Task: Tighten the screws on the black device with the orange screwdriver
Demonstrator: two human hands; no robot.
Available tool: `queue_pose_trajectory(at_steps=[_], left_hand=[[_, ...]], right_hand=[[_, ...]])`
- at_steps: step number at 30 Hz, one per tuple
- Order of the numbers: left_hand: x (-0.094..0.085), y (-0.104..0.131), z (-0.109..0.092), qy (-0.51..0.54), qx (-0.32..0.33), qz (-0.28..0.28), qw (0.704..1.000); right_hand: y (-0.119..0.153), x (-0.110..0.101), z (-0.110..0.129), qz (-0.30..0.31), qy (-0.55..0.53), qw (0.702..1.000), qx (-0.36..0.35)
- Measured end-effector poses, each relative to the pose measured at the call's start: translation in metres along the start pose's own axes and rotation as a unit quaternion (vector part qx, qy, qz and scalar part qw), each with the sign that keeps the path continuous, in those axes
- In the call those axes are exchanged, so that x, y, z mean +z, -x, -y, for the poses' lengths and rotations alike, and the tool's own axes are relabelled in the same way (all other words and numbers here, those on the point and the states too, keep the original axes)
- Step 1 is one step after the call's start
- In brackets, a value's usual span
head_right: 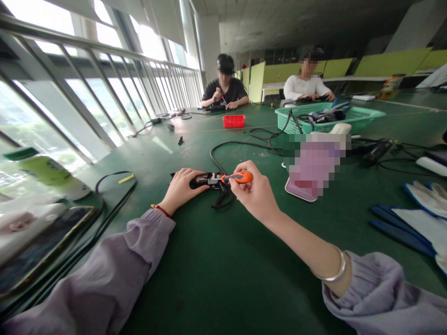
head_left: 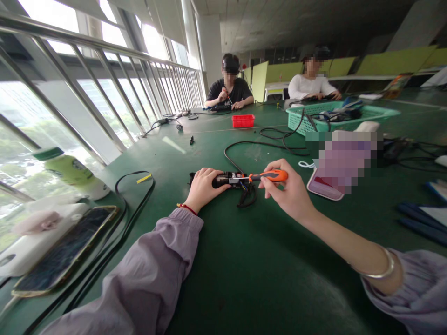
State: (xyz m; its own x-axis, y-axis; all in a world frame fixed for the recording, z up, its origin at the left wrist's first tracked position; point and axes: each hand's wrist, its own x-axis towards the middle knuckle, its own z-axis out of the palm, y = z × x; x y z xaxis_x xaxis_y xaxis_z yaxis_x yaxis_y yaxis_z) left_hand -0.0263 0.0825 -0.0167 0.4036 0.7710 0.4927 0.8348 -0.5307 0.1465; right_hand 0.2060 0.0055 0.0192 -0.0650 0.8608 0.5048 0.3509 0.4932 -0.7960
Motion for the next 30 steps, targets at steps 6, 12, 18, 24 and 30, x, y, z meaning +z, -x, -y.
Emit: queue_pose_trajectory(at_steps=[6,12,18,24,30], left_hand=[[-0.001,-0.001,0.0,-0.011,0.004,0.004,1.0],[-0.002,0.0,-0.006,-0.027,0.012,0.006,1.0],[-0.001,0.001,-0.007,-0.02,0.024,0.007,0.999],[-0.001,-0.001,-0.01,-0.022,0.025,0.018,0.999],[-0.001,0.001,-0.013,-0.041,0.017,0.021,0.999]], right_hand=[[0.0,0.0,0.004,0.033,-0.033,0.999,0.017],[-0.013,0.003,0.028,0.027,0.111,0.993,-0.02],[-0.056,0.001,0.069,0.068,0.249,0.966,0.013],[-0.073,-0.002,0.082,0.077,0.371,0.925,0.037],[-0.064,-0.008,0.073,0.074,0.376,0.924,-0.007]])
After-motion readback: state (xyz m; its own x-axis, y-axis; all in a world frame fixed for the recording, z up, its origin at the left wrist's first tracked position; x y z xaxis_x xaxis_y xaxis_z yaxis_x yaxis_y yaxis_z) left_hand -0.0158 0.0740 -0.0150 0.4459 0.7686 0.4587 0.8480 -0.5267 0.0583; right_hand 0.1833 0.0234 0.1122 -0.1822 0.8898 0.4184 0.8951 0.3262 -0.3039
